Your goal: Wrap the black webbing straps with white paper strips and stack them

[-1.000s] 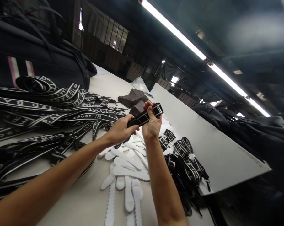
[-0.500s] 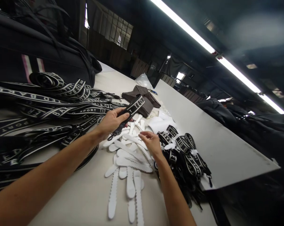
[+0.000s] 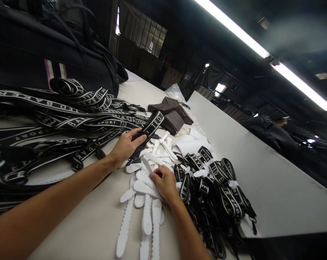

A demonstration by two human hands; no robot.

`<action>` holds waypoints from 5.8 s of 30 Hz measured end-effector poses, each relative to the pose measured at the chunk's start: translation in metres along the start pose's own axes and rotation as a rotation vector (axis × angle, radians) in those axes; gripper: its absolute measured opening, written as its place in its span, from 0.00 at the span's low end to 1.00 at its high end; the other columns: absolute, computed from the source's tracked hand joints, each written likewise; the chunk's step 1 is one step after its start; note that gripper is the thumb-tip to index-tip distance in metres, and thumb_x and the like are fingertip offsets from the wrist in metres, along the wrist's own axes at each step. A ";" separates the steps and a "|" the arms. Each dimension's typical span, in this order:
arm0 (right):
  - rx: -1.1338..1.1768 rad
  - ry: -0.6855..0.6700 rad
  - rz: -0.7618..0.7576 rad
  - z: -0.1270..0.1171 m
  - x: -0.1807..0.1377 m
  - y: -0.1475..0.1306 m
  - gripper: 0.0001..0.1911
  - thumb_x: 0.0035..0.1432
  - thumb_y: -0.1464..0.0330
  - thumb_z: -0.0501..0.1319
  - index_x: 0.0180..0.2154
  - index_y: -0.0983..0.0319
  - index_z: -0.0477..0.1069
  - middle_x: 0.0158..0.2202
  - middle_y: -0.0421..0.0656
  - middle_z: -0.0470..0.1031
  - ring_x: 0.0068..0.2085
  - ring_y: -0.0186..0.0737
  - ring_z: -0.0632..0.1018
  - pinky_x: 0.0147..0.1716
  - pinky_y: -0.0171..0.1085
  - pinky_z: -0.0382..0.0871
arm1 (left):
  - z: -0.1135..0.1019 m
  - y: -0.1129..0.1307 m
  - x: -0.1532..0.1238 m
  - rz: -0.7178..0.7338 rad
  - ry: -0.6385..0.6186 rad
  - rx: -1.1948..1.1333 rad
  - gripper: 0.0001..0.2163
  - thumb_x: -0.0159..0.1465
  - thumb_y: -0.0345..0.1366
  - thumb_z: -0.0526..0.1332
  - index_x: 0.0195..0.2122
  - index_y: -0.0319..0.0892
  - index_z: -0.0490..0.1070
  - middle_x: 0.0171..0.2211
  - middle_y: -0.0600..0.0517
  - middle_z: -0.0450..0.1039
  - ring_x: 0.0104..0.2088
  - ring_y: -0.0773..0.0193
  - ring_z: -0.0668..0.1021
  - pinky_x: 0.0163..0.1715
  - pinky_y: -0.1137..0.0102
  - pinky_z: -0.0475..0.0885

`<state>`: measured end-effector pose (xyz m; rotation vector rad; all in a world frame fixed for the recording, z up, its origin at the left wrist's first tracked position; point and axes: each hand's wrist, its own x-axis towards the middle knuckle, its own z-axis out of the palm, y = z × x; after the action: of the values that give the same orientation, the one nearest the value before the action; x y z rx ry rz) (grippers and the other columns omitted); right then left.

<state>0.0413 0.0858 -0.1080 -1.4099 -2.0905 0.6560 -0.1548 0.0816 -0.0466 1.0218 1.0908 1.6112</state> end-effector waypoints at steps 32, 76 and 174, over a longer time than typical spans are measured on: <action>0.457 0.367 -0.081 -0.002 -0.010 0.005 0.08 0.57 0.70 0.57 0.32 0.62 0.76 0.37 0.43 0.73 0.37 0.38 0.73 0.39 0.34 0.67 | 0.043 -0.045 -0.044 -0.513 -0.359 -0.178 0.21 0.55 0.42 0.70 0.47 0.40 0.71 0.29 0.49 0.79 0.24 0.68 0.78 0.23 0.80 0.72; 1.210 0.291 0.287 -0.032 -0.013 -0.008 0.19 0.41 0.59 0.72 0.30 0.65 0.72 0.24 0.42 0.77 0.20 0.31 0.71 0.22 0.33 0.68 | 0.023 -0.004 -0.030 -0.134 -0.262 0.135 0.22 0.51 0.45 0.72 0.47 0.44 0.76 0.34 0.51 0.79 0.28 0.65 0.77 0.24 0.77 0.71; 0.400 0.350 -0.289 -0.016 -0.020 -0.004 0.05 0.57 0.65 0.65 0.33 0.55 0.80 0.34 0.43 0.71 0.34 0.39 0.72 0.35 0.37 0.68 | 0.029 -0.034 -0.038 0.083 -0.329 0.573 0.06 0.57 0.38 0.59 0.34 0.44 0.67 0.33 0.52 0.77 0.39 0.55 0.78 0.39 0.68 0.68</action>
<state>0.0556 0.0678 -0.0969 -0.9043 -1.7221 0.6146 -0.1102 0.0578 -0.0761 1.6589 1.3193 1.1469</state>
